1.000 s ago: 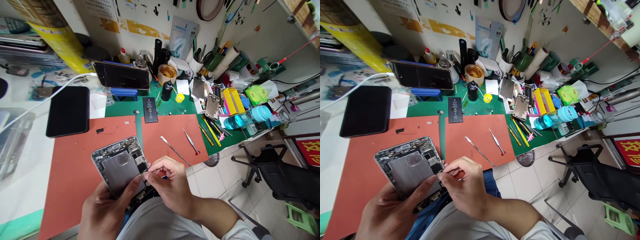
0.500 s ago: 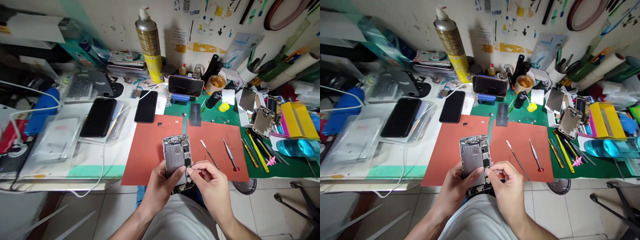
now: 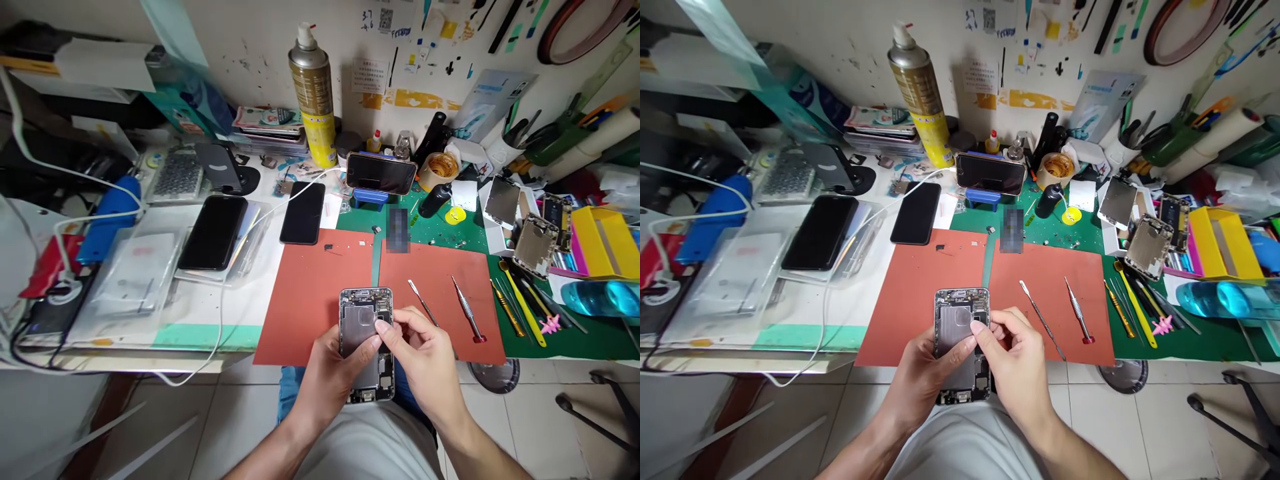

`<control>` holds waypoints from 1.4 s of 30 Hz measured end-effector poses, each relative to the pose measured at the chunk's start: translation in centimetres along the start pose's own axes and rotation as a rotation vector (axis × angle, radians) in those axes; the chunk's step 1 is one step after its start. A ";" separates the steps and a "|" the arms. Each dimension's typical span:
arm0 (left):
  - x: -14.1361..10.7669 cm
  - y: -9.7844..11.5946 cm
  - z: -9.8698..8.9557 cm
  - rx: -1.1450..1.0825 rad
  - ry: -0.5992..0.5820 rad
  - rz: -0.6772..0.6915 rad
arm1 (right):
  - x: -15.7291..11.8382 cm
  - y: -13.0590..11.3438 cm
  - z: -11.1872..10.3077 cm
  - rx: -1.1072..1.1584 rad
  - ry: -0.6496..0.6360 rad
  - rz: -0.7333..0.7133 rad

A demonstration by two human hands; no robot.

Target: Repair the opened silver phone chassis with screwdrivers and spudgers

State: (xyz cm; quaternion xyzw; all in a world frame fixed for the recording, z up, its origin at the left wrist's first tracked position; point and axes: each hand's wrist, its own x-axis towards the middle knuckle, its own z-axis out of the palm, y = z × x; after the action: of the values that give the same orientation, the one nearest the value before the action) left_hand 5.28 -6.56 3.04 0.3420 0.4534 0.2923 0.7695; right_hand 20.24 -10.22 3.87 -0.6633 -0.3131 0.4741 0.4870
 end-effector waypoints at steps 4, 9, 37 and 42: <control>-0.2 0.3 0.4 0.030 0.009 0.001 | -0.1 0.0 -0.4 0.050 -0.051 0.030; -0.4 0.3 0.7 0.049 0.037 -0.008 | -0.1 -0.3 -0.7 0.076 -0.093 0.071; 0.3 1.9 0.8 -0.053 0.204 0.046 | -1.6 0.6 -1.9 0.081 -0.119 0.129; 0.4 1.7 0.7 -0.058 0.213 0.034 | -1.9 0.5 -1.9 0.083 -0.108 0.133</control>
State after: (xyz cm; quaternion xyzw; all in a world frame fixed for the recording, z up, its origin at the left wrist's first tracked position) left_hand 5.82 -5.41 4.43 0.2943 0.5181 0.3531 0.7213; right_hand 21.30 -12.67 4.16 -0.6353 -0.2742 0.5530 0.4642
